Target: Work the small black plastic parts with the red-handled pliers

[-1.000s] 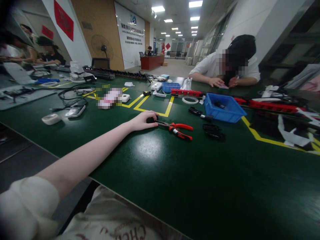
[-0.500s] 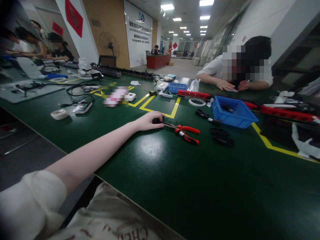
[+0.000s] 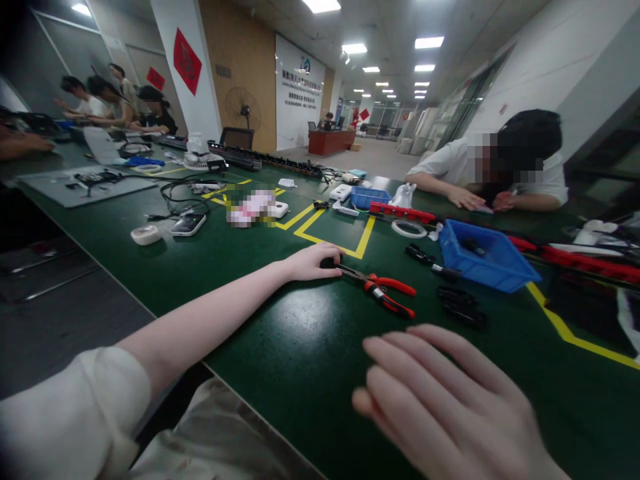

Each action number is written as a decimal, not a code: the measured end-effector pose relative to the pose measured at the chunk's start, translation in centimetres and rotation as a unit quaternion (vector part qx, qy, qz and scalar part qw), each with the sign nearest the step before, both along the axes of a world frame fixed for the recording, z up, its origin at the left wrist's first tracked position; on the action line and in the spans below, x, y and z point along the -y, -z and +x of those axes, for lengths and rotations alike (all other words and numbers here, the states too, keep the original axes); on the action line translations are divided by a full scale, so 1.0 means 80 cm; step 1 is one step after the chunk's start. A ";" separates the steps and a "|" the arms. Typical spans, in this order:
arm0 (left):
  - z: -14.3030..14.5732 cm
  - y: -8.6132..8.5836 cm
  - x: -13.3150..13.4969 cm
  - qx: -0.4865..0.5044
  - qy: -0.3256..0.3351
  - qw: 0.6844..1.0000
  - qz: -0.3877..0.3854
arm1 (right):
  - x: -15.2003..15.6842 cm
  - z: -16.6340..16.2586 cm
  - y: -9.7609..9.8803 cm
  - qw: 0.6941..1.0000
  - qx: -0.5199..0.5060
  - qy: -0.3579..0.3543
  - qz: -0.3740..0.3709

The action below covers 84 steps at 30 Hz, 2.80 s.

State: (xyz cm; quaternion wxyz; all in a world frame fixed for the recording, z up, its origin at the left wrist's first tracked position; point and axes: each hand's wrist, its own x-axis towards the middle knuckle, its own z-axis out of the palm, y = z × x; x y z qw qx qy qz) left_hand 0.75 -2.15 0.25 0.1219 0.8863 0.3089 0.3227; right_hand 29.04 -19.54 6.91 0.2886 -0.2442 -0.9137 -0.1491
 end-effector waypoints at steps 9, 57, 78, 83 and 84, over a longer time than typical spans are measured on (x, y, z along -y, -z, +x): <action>0.003 0.000 0.001 -0.004 0.006 1.000 -0.022 | -0.101 0.038 0.066 0.969 0.046 0.215 -0.109; 0.021 -0.016 0.041 -0.074 0.069 0.995 0.000 | -0.086 0.035 0.058 0.966 0.009 0.244 -0.086; 0.031 -0.019 0.047 -0.085 0.089 0.992 0.031 | -0.083 0.030 0.056 0.973 0.018 0.230 -0.012; 0.030 -0.019 0.048 -0.078 0.087 0.993 0.023 | -0.082 0.030 0.057 0.973 0.009 0.229 -0.010; 0.030 -0.019 0.048 -0.077 0.086 0.993 0.021 | -0.083 0.031 0.057 0.974 0.009 0.227 -0.007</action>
